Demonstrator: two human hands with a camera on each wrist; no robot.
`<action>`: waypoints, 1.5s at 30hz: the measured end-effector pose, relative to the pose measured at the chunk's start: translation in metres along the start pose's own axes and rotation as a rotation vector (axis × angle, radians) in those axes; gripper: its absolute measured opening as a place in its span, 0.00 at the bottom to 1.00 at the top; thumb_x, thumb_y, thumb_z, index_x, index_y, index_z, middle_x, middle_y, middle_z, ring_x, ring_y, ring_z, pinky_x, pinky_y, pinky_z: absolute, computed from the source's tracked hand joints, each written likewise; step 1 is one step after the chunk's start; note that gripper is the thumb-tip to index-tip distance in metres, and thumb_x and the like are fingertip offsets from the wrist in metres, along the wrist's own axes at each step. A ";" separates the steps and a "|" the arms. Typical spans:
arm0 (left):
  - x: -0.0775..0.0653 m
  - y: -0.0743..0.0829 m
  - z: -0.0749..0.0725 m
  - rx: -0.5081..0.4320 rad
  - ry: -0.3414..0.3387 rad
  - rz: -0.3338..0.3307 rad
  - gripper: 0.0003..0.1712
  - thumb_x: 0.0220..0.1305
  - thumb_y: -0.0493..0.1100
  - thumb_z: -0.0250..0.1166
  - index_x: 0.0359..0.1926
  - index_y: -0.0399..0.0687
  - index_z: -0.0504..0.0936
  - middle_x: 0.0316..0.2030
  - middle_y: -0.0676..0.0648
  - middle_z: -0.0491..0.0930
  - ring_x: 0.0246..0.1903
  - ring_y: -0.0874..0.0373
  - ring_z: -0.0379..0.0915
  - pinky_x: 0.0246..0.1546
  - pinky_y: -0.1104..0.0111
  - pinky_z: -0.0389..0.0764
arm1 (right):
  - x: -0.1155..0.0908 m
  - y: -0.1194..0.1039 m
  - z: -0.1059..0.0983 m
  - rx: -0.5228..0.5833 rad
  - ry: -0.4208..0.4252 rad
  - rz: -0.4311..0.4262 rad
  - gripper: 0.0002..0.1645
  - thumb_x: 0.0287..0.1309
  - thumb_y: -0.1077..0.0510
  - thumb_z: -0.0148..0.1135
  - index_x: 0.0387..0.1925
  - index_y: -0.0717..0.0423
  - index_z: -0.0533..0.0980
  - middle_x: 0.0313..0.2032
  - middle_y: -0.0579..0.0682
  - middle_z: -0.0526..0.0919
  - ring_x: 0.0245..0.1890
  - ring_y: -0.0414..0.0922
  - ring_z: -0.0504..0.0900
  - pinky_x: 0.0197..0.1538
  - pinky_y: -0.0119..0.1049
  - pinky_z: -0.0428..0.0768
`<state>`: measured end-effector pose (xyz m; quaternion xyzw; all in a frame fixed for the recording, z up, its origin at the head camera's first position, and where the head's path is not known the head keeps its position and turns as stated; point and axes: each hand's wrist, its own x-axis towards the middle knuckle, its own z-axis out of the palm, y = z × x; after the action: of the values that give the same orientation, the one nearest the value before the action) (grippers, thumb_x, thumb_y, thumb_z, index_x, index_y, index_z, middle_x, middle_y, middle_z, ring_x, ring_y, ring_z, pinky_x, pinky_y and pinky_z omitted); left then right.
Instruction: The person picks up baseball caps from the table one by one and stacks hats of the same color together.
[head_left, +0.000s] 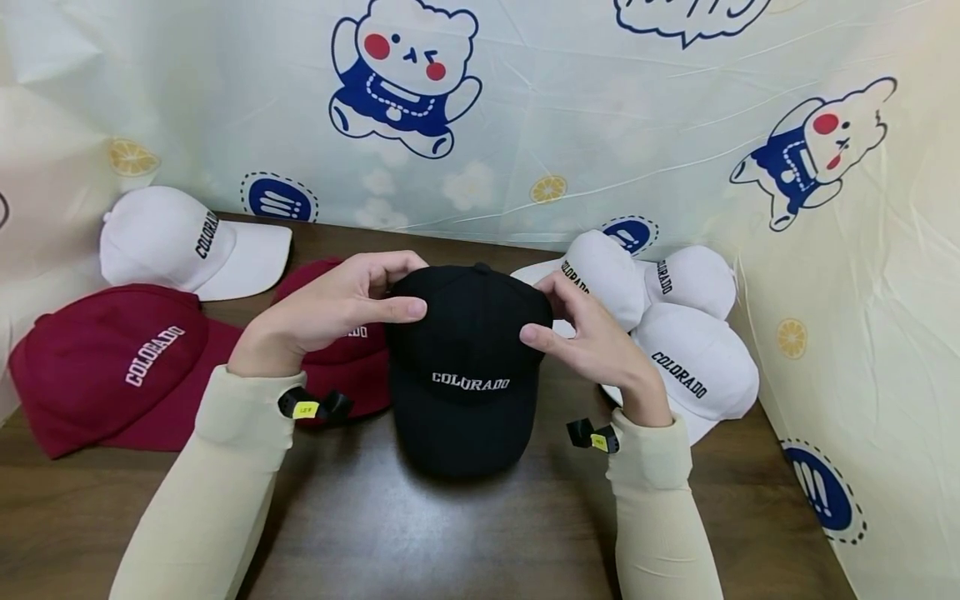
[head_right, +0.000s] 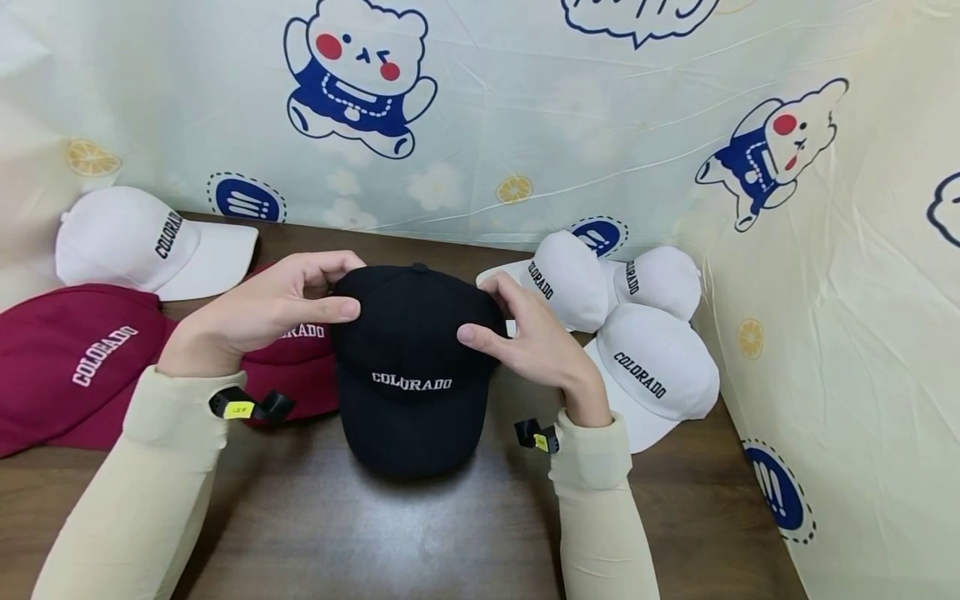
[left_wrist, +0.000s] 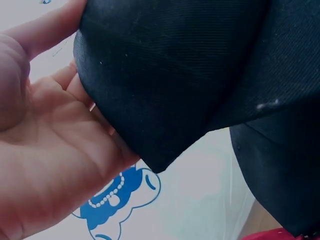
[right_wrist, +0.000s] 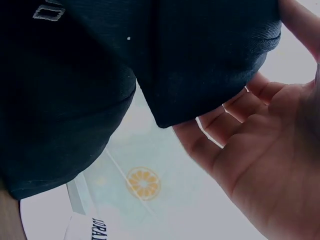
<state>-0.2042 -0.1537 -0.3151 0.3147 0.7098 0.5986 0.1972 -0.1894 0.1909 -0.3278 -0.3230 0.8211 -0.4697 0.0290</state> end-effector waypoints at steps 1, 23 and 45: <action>0.001 -0.001 0.000 -0.002 0.006 -0.006 0.15 0.76 0.40 0.64 0.58 0.40 0.76 0.48 0.37 0.82 0.51 0.42 0.82 0.51 0.59 0.85 | 0.000 0.001 0.000 -0.004 -0.004 0.004 0.25 0.70 0.42 0.69 0.52 0.56 0.72 0.41 0.51 0.83 0.42 0.47 0.82 0.52 0.35 0.77; 0.025 -0.030 0.011 -0.016 0.070 -0.181 0.22 0.78 0.44 0.59 0.67 0.42 0.71 0.59 0.40 0.73 0.61 0.46 0.70 0.63 0.53 0.75 | 0.000 0.020 -0.002 -0.041 -0.115 0.238 0.17 0.76 0.49 0.64 0.51 0.56 0.70 0.40 0.51 0.80 0.43 0.47 0.77 0.49 0.42 0.74; 0.036 -0.051 0.012 0.097 0.105 -0.292 0.28 0.81 0.49 0.59 0.75 0.48 0.68 0.67 0.39 0.68 0.68 0.43 0.63 0.70 0.45 0.67 | 0.002 0.034 0.003 -0.121 -0.165 0.427 0.24 0.76 0.41 0.61 0.52 0.56 0.69 0.32 0.49 0.68 0.33 0.47 0.70 0.42 0.40 0.69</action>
<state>-0.2328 -0.1251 -0.3637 0.1858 0.7854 0.5442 0.2292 -0.2074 0.1995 -0.3555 -0.1804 0.8924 -0.3748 0.1751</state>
